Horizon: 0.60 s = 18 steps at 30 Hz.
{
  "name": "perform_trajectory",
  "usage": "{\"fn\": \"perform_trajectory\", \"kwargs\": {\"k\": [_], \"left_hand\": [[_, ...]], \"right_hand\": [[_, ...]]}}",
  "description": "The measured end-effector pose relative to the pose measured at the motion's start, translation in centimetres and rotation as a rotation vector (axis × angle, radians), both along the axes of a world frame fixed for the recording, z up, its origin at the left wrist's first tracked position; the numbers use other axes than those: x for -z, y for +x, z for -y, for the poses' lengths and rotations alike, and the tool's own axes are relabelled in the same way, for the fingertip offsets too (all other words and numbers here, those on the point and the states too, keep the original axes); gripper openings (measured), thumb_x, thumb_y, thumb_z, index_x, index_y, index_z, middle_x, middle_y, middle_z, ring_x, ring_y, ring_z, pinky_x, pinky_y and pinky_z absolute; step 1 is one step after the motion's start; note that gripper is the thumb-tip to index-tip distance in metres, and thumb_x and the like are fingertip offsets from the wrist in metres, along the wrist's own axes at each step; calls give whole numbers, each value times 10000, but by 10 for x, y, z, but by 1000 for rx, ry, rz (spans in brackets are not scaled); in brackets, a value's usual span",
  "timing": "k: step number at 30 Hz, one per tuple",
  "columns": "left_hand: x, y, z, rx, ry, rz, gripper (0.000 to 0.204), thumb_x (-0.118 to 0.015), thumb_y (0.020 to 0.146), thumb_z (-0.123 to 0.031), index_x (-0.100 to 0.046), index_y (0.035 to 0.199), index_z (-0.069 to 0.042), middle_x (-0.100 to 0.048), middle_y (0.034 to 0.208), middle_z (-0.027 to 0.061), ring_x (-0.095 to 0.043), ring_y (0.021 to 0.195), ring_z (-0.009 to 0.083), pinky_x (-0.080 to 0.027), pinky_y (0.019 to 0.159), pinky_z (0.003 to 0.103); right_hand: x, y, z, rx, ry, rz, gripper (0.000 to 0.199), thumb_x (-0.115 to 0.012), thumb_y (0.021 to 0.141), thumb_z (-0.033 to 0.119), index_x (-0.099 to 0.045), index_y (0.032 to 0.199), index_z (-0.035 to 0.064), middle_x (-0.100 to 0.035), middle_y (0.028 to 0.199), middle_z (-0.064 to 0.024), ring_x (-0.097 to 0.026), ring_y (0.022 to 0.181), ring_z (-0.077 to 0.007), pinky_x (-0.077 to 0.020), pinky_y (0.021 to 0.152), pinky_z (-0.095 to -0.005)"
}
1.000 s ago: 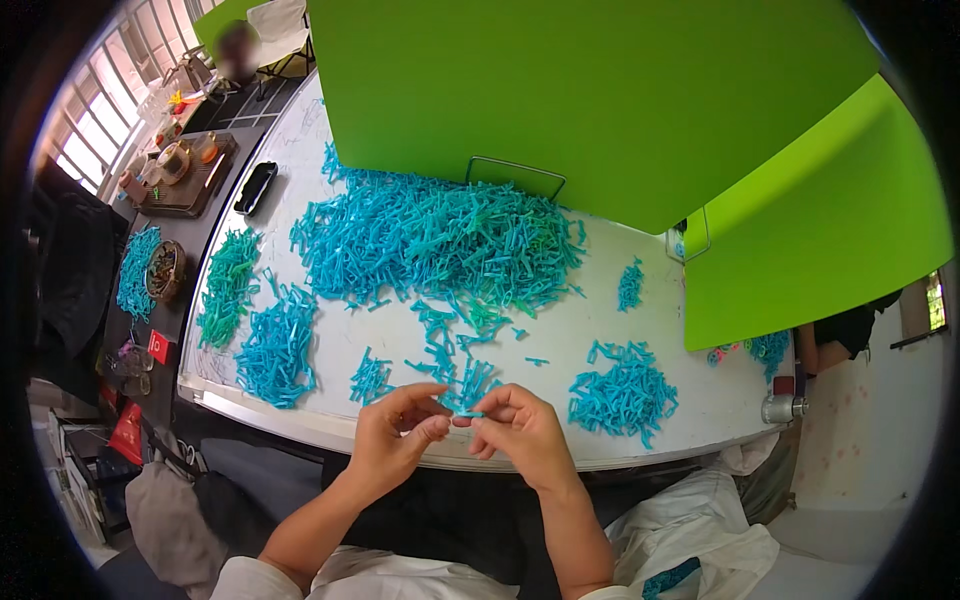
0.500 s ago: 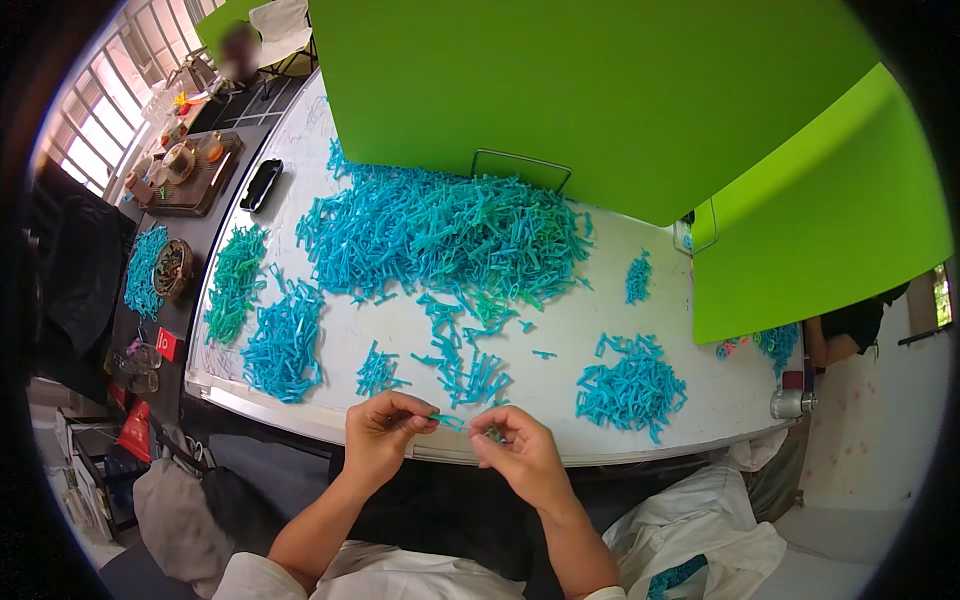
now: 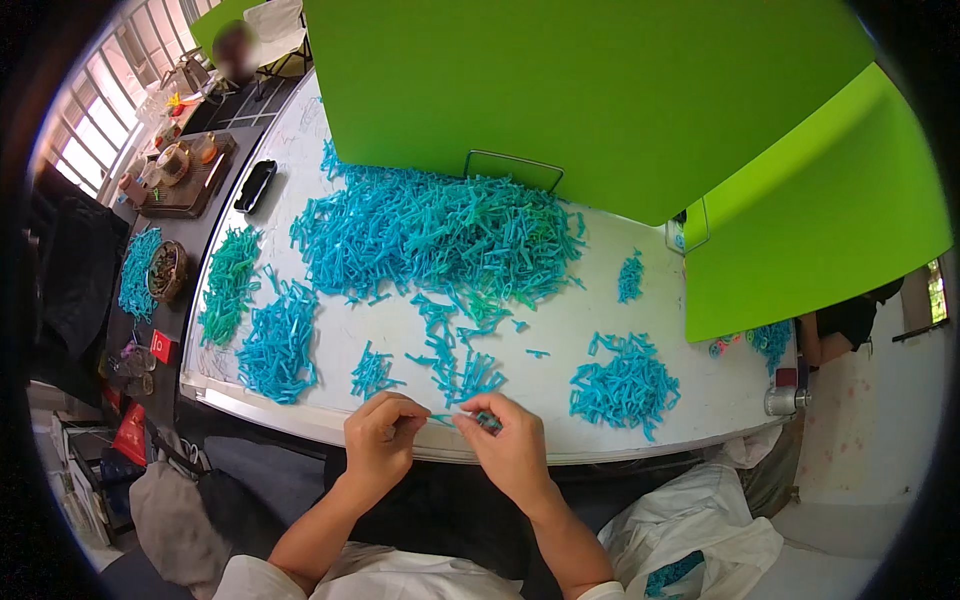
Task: Sorting and collecting small green plastic parts from a pile of blue shredded filler material on a factory workbench.
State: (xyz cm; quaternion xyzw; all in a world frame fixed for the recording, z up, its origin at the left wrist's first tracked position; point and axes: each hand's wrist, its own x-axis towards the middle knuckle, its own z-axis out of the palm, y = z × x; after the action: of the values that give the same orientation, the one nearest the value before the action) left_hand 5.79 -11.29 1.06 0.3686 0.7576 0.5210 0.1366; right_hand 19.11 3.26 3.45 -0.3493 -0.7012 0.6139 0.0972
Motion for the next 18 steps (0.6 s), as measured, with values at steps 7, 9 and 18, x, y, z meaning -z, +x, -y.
{"fn": "perform_trajectory", "kwargs": {"k": [7,9,18], "left_hand": [[10,0,1,-42,-28,-128,199,-753,792,112,-737,906,-50,-675,840,86,-655,675,218,-501,567,313],[12,-2,1,-35,-15,-202,208,-763,790,102,-746,928,-53,-683,884,80,-650,658,218,-497,550,313],[15,-2,3,-67,41,-105,209,-752,824,89,-761,974,-56,-689,928,75,-615,608,168,-469,520,281]], "right_hand": [[17,-30,-70,162,340,-39,89,-791,889,60,-760,957,13,-713,861,-40,-614,749,-95,-486,677,-260],[16,-48,-89,161,596,10,116,-809,863,72,-770,960,22,-711,854,-55,-631,739,-124,-494,673,-278],[24,-88,-90,-68,979,262,318,-868,773,176,-779,1061,72,-657,902,-101,-674,856,-293,-544,750,-422]]}}
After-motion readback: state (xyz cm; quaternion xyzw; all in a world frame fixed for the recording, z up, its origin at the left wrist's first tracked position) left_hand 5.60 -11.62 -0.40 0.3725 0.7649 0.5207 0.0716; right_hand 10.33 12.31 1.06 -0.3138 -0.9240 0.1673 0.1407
